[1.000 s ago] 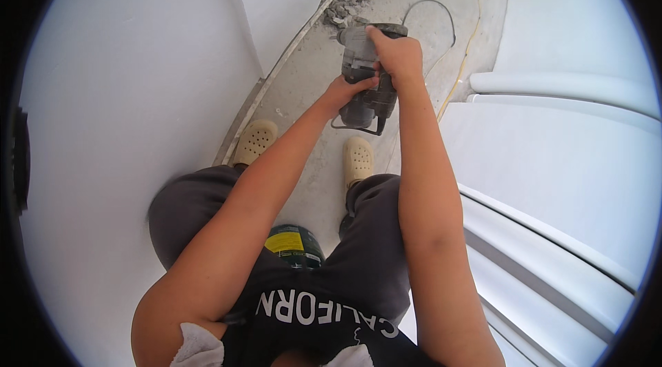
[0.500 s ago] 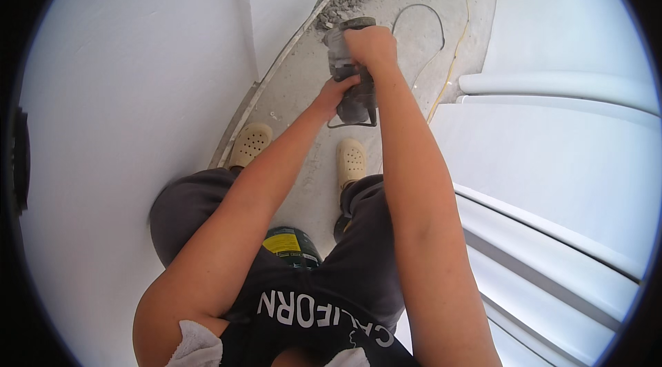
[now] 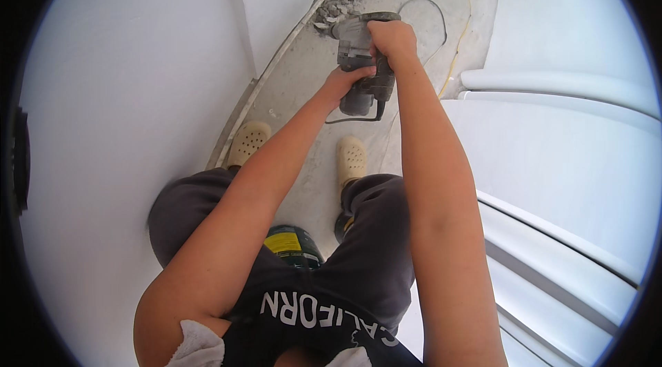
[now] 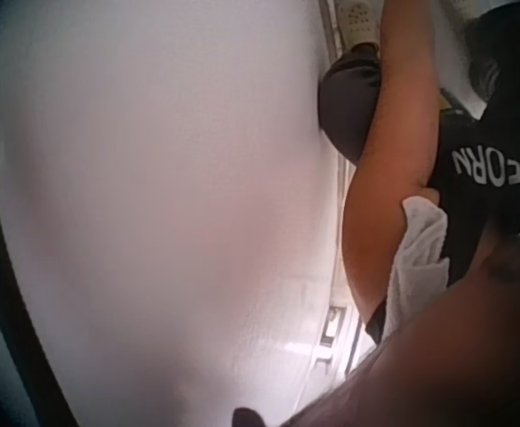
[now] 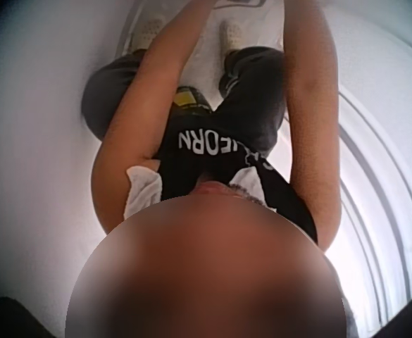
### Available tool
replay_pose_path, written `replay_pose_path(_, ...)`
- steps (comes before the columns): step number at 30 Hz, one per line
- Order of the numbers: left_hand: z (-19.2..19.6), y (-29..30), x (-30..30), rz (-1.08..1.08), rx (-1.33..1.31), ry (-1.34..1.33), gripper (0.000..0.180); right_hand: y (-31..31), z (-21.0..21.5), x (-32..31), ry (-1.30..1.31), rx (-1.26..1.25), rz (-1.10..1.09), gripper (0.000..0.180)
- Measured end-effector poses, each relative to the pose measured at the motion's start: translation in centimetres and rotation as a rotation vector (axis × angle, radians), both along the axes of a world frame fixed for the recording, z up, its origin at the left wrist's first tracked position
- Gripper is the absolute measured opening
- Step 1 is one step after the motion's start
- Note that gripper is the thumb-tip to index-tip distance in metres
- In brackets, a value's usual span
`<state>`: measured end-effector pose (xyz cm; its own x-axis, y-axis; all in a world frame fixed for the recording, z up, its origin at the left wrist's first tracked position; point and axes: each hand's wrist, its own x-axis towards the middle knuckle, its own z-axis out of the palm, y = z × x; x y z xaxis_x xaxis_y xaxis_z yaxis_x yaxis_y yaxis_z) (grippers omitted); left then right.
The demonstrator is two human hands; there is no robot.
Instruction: The person uses a handheld angle grinder to grind the floor along the base of a wall. They move the grinder back and forth along a narrow strip, creating dust and debris.
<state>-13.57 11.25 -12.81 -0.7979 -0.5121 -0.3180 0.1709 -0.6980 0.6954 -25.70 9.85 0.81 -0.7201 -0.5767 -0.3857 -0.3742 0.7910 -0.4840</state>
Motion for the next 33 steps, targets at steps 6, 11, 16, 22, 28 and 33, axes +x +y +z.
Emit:
replay_pose_path(6,-0.4,-0.1,0.6,0.014,0.018,0.025,0.051,-0.1,-0.5,0.9,-0.002,-0.081,0.04,0.023)
replay_pose_path(11,-0.1,-0.7,-0.1,0.069,0.098,0.08,0.053,-2.3,0.5,0.8,0.158,0.054,0.234,0.03)
replay_pose_path(16,0.2,-1.8,-0.3,0.057,0.124,0.014,0.051,-4.0,1.4,1.1,0.047,0.072,0.107,0.035)
replay_pose_path(22,0.0,-1.1,0.1,0.169,0.152,0.087,0.045,-4.0,2.0,3.3,0.203,0.123,0.271,0.035)
replay_pose_path(28,-0.9,-1.6,0.6,0.153,0.143,0.051,0.044,-4.4,2.5,4.7,0.291,0.192,0.33,0.037)
replay_pose_path(33,-2.0,-1.5,0.9,0.134,0.077,0.065,0.048,-4.1,2.1,5.7,0.244,0.16,0.285,0.036)
